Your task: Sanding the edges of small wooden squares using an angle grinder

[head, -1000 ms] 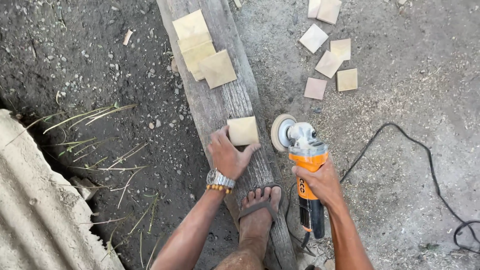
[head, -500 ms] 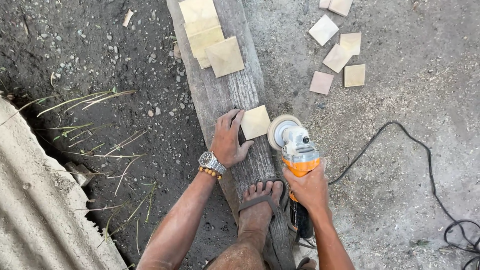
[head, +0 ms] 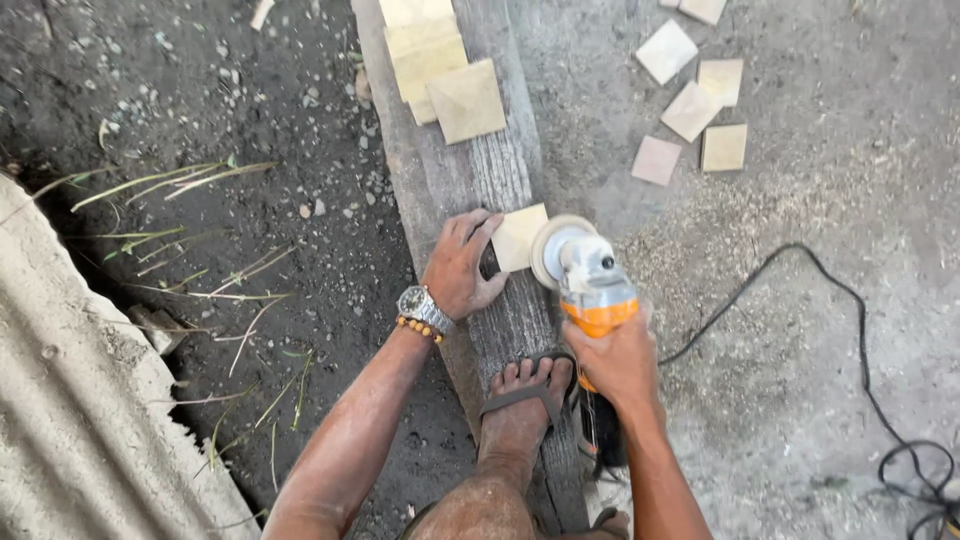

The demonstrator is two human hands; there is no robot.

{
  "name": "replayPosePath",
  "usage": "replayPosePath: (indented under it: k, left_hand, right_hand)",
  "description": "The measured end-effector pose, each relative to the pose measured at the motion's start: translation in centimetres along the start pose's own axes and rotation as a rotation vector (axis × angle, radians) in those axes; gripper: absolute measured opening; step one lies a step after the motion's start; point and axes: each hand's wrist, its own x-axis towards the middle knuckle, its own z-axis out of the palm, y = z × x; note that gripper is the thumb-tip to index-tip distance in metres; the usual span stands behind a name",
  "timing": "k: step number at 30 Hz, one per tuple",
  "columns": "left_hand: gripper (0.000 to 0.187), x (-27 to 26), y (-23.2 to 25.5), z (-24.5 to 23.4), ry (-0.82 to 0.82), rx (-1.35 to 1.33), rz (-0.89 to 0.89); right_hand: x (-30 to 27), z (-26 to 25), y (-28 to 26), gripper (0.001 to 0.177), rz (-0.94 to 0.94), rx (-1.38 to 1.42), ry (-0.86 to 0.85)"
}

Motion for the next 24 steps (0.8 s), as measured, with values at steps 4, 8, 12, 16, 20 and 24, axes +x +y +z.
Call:
replayPosePath:
  k: [4, 8, 12, 16, 20, 24]
  left_hand:
    - [0.085, 0.7, 0.7, -0.5, 0.009, -0.003, -0.012]
    - [0.083, 0.4, 0.2, -0.5, 0.000, -0.006, -0.038]
    - [0.082, 0.5, 0.5, -0.9, -0.021, -0.023, -0.022]
    - [0.083, 0.7, 0.2, -0.7, -0.008, 0.001, -0.032]
    - [0.084, 0.2, 0.1, -0.3, -0.009, -0.017, -0.037]
    - [0.083, 0.5, 0.7, -0.7, 0.014, -0.030, -0.029]
  right_hand:
    - [-0.7, -0.3, -2.7, 0.061, -0.060, 0.048, -0.004]
    - [0.1, -0.3, -1.7, 0.066, -0.018, 0.017, -0.035]
    - [0.6, -0.2, -2.5, 0.071, 0.003, 0.031, -0.024]
    - [0.2, -0.7, -3.1, 0.069, -0.007, 0.021, -0.044]
    - [0.4, -0.6, -1.2, 0.070, 0.055, 0.006, -0.026]
    - [-0.7, -0.6, -3.8, 0.061, 0.045, 0.022, -0.074]
